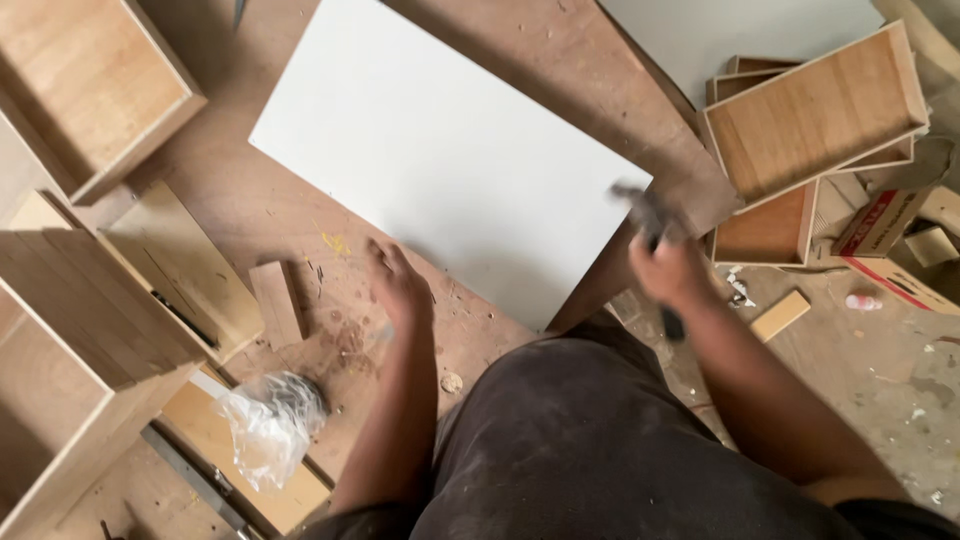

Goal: The person hammers nails into a white rectangular board placed on a workbench. They repeatedly pick up nails and drive them into the board using a hammer, working along the edges and corners.

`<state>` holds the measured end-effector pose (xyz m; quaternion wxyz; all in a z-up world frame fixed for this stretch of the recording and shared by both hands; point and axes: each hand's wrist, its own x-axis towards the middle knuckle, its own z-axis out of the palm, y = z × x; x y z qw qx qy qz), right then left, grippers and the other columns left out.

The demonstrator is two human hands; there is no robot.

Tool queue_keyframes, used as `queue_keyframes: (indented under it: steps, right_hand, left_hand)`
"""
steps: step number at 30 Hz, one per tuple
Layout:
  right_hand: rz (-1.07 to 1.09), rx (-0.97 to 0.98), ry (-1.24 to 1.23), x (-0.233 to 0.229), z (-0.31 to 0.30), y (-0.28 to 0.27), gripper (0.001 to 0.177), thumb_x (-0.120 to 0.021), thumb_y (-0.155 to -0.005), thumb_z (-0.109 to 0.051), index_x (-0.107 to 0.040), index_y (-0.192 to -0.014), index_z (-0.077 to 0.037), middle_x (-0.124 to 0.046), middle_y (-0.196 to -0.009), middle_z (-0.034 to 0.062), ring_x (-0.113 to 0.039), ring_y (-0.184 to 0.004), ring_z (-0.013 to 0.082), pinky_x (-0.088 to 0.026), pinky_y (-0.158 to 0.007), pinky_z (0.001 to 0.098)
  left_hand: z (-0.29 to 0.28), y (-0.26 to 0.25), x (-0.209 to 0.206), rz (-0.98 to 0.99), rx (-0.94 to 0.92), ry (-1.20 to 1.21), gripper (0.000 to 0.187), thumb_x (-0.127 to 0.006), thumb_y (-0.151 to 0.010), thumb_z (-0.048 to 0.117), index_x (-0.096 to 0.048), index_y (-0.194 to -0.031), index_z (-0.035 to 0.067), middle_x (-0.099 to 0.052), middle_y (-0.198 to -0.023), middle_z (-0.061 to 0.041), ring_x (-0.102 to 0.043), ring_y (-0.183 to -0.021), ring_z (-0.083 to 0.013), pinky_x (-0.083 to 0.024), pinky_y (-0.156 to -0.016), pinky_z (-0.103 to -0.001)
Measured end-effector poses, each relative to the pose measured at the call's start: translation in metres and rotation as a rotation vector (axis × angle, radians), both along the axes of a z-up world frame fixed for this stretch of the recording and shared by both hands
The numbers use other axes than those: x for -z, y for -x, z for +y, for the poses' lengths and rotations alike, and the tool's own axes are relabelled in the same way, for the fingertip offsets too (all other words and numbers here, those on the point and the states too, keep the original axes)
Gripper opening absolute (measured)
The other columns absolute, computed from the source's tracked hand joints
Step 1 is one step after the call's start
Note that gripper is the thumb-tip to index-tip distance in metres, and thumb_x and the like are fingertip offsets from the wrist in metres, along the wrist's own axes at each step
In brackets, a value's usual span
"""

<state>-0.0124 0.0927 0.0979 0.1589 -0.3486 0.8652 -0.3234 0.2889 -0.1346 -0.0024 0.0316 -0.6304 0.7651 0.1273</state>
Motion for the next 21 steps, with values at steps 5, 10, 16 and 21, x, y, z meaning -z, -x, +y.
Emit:
queue_keyframes:
  steps: [5, 10, 16, 21]
  right_hand:
    - [-0.1, 0.115, -0.151, 0.052, -0.013, 0.069, 0.037, -0.068, -0.085, -0.031, -0.076, -0.12, -0.024, -0.074, -0.106, 0.0093, -0.069, -0.108, 0.0305, -0.055, -0.096, 0.0477]
    - [-0.204, 0.08, -0.23, 0.008, -0.029, 0.038, 0.033, -0.067, -0.084, -0.027, -0.077, -0.116, -0.029, -0.075, -0.103, 0.0066, -0.071, -0.103, 0.032, -0.055, -0.092, 0.0498]
    - [-0.221, 0.074, -0.198, 0.058, -0.008, -0.002, 0.037, -0.08, -0.08, -0.038, -0.077, -0.11, -0.016, -0.076, -0.102, 0.0133, -0.072, -0.104, 0.0352, -0.058, -0.093, 0.0484]
    - [-0.183, -0.001, -0.052, 0.01, -0.033, -0.018, 0.026, -0.077, -0.087, -0.017, -0.075, -0.11, -0.006, -0.074, -0.102, 0.0186, -0.072, -0.102, 0.035, -0.057, -0.082, 0.0496]
  left_hand:
    - [0.075, 0.033, -0.04, 1.007, -0.449, -0.392, 0.027, -0.044, -0.113, 0.024, -0.057, -0.119, 0.002, -0.06, -0.13, -0.019, -0.055, -0.125, -0.0313, -0.042, -0.111, -0.049]
    - [0.043, 0.043, -0.041, 0.996, -0.437, -0.256, 0.021, -0.043, -0.112, 0.025, -0.055, -0.104, 0.01, -0.06, -0.088, -0.008, -0.059, -0.083, -0.0206, -0.051, -0.077, -0.039]
    - [-0.007, 0.02, -0.028, 0.91, -0.28, -0.13, 0.037, -0.042, -0.113, 0.028, -0.053, -0.133, -0.002, -0.054, -0.146, -0.031, -0.045, -0.142, -0.0461, -0.041, -0.116, -0.059]
    - [0.016, -0.009, -0.031, 0.789, -0.193, 0.089, 0.017, -0.046, -0.11, 0.021, -0.055, -0.11, 0.007, -0.059, -0.092, -0.013, -0.065, -0.083, -0.036, -0.051, -0.066, -0.045]
